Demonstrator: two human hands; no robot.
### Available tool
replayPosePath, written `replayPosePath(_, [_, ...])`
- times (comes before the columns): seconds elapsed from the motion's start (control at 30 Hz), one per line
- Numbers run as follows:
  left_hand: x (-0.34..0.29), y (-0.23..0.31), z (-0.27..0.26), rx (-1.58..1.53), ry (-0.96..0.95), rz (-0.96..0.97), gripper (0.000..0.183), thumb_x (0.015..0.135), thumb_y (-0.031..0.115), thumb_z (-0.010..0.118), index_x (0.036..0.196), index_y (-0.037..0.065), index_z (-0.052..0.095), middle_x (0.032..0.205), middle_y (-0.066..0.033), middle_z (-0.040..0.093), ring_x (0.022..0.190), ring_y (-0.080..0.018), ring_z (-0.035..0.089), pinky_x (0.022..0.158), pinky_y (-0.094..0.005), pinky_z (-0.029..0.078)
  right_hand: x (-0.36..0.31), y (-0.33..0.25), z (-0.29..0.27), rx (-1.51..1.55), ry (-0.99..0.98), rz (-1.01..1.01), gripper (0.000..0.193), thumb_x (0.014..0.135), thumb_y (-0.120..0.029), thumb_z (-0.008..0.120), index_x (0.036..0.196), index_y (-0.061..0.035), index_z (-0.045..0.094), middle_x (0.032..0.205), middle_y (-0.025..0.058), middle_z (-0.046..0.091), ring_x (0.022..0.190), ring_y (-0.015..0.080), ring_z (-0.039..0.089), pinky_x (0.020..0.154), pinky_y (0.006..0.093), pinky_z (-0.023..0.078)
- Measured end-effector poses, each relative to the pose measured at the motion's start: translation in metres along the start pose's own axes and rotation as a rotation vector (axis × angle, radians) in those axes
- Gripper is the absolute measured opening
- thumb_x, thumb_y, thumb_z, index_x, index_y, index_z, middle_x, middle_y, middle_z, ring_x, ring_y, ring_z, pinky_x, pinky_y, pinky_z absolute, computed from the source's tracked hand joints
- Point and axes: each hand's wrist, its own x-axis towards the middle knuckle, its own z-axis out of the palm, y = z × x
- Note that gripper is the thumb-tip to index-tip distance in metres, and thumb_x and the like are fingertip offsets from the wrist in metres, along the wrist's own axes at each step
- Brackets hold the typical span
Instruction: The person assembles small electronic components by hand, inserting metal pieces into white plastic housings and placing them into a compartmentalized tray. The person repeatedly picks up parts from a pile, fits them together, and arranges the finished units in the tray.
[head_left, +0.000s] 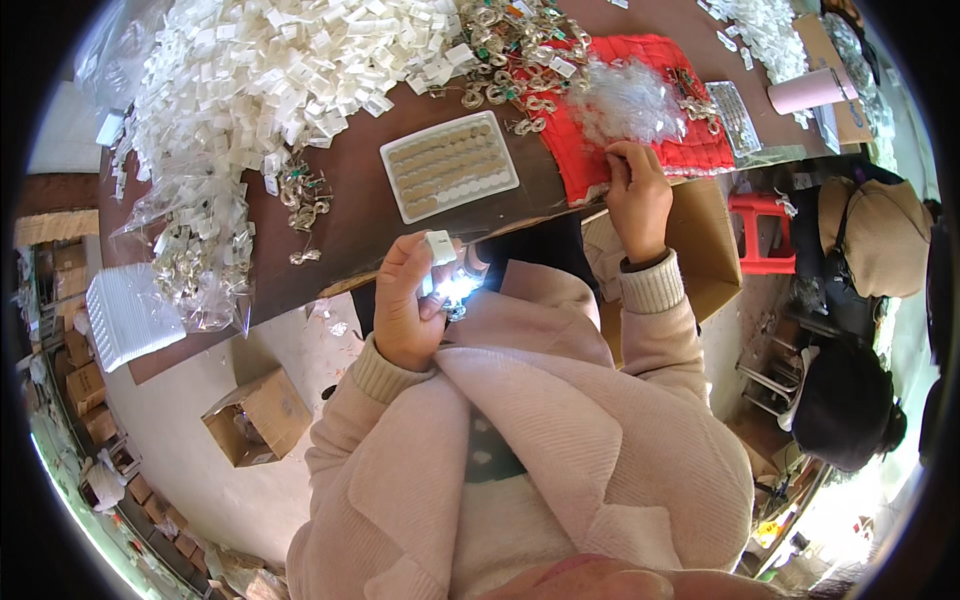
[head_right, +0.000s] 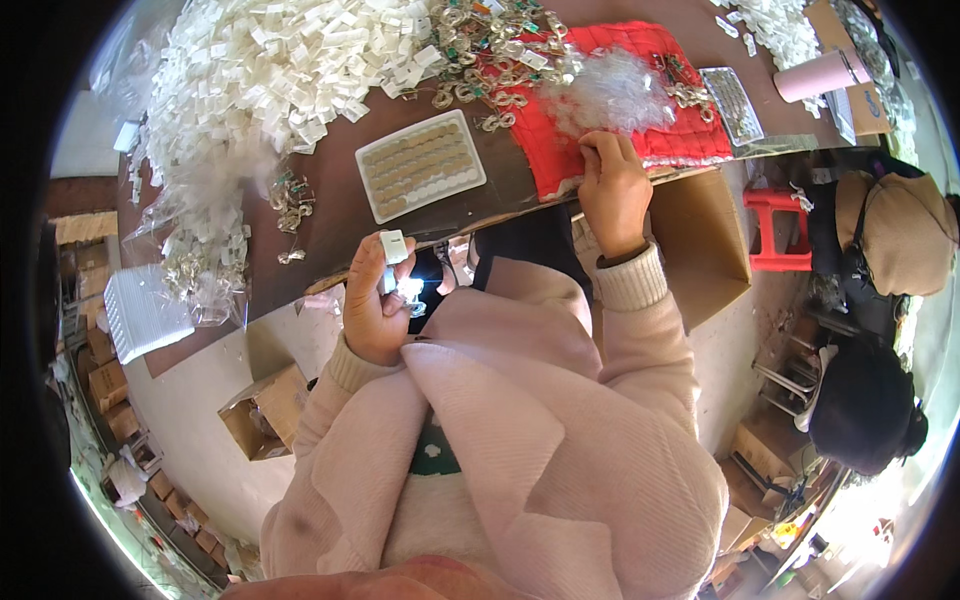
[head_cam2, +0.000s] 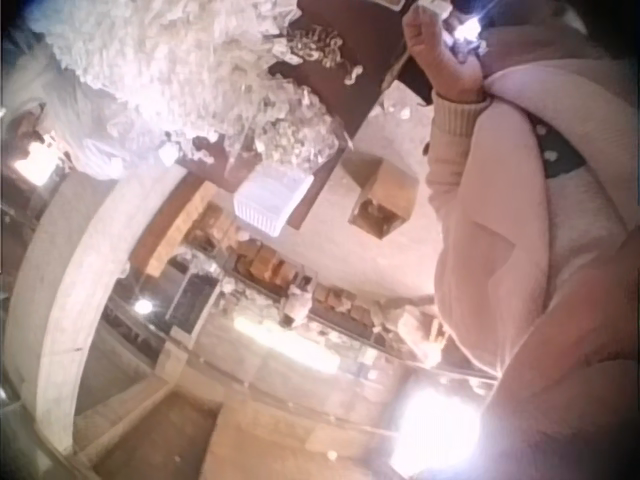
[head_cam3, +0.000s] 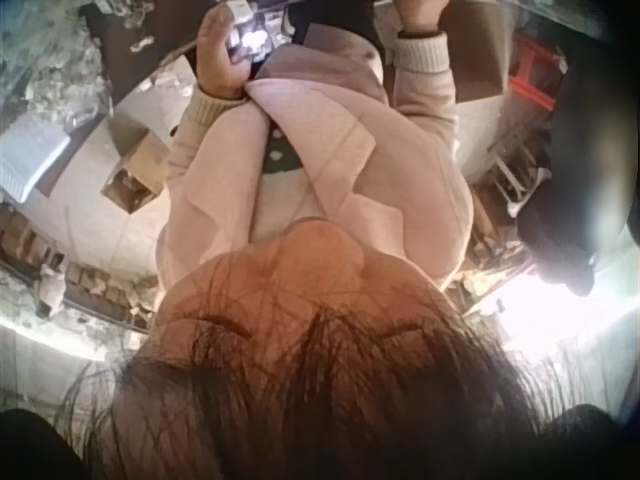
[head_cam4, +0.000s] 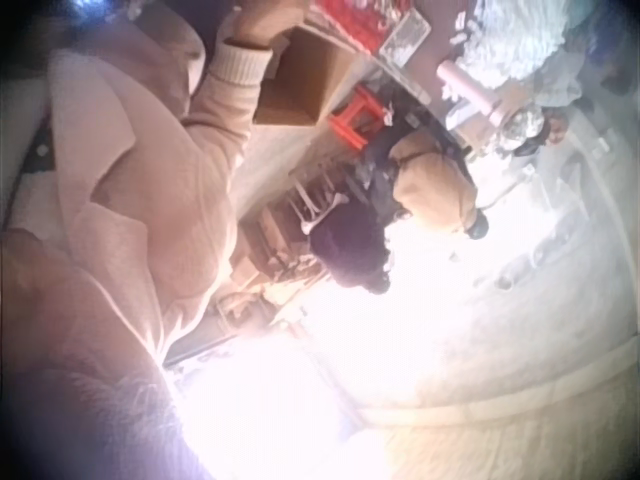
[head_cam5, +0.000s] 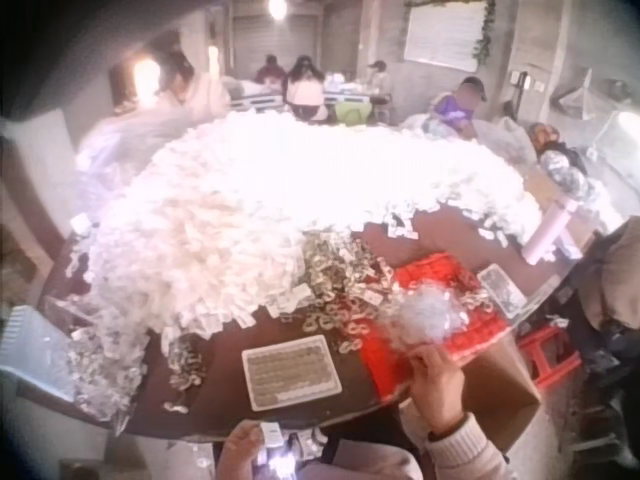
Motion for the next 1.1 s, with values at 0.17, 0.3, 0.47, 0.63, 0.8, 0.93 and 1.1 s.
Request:
replayPosePath(0.17, [-0.004,0.003,0.011,-0.014,0.027,-0.010,0.016,0.097,0.007,0.062,0.113,0.004,0.064,0.099,-0.0137,0.071,0.068,-0.0077,0.060,0.042,-0.0149,0.034,-0.009,-0.066,-0.009,0.430,-0.083,-0.180,0.017,0.085,0.008,0.065,0.098,-0.0038,0.067,0.088,0.0121,0.066,0.082,0.0301,0.066,0.070,0.0359,0.053])
replayPosePath(0.3, [-0.007,0.007,0.014,-0.007,-0.025,0.029,0.020,0.097,0.009,0.064,0.115,0.002,0.063,0.099,-0.0123,0.072,0.079,-0.0114,0.065,0.064,-0.0219,0.051,-0.022,-0.117,-0.007,0.672,-0.318,-0.311,0.020,0.087,0.007,0.065,0.104,-0.0021,0.066,0.094,0.0135,0.065,0.080,0.0279,0.066,0.069,0.0329,0.053])
replayPosePath(0.47, [-0.010,0.013,0.009,-0.028,-0.064,0.058,0.021,0.096,0.011,0.067,0.112,-0.001,0.065,0.099,-0.0048,0.069,0.082,-0.0093,0.062,0.074,-0.0218,0.051,-0.019,-0.137,-0.003,0.732,-0.389,-0.439,0.025,0.086,0.009,0.065,0.109,-0.0001,0.062,0.094,0.0128,0.065,0.078,0.0245,0.065,0.068,0.0304,0.053])
replayPosePath(0.63, [-0.011,0.015,0.007,-0.017,-0.088,0.076,0.018,0.095,0.007,0.068,0.110,-0.002,0.066,0.092,-0.0043,0.068,0.072,-0.0072,0.058,0.065,-0.0207,0.048,-0.011,-0.137,-0.010,0.647,-0.512,-0.549,0.035,0.080,0.009,0.065,0.113,0.0007,0.058,0.094,0.0136,0.063,0.077,0.0279,0.062,0.068,0.0343,0.052])
replayPosePath(0.8, [-0.011,0.017,0.006,0.180,-0.014,0.160,0.018,0.088,0.003,0.075,0.104,-0.002,0.069,0.089,-0.0053,0.071,0.071,-0.0067,0.059,0.064,-0.0202,0.047,-0.010,-0.143,-0.007,0.553,-0.539,-0.696,0.041,0.074,-0.002,0.063,0.115,0.0018,0.056,0.091,0.0112,0.061,0.078,0.0289,0.060,0.067,0.0364,0.052])
replayPosePath(0.93, [-0.013,0.022,0.001,0.105,-0.043,0.185,0.017,0.089,0.003,0.074,0.105,-0.002,0.069,0.086,-0.0042,0.069,0.067,-0.0050,0.058,0.057,-0.0167,0.044,-0.014,-0.146,-0.007,0.597,-0.472,-0.456,0.028,0.077,0.000,0.069,0.104,-0.0022,0.061,0.090,0.0113,0.064,0.077,0.0296,0.063,0.067,0.0367,0.052])
replayPosePath(1.1, [-0.015,0.022,-0.003,0.182,-0.053,0.202,0.017,0.090,0.003,0.074,0.105,-0.002,0.069,0.086,-0.0040,0.069,0.069,-0.0043,0.059,0.057,-0.0170,0.045,-0.016,-0.148,-0.007,0.535,-0.423,-0.466,0.013,0.078,0.001,0.070,0.089,-0.0042,0.064,0.084,0.0095,0.066,0.076,0.0308,0.064,0.067,0.0404,0.051])
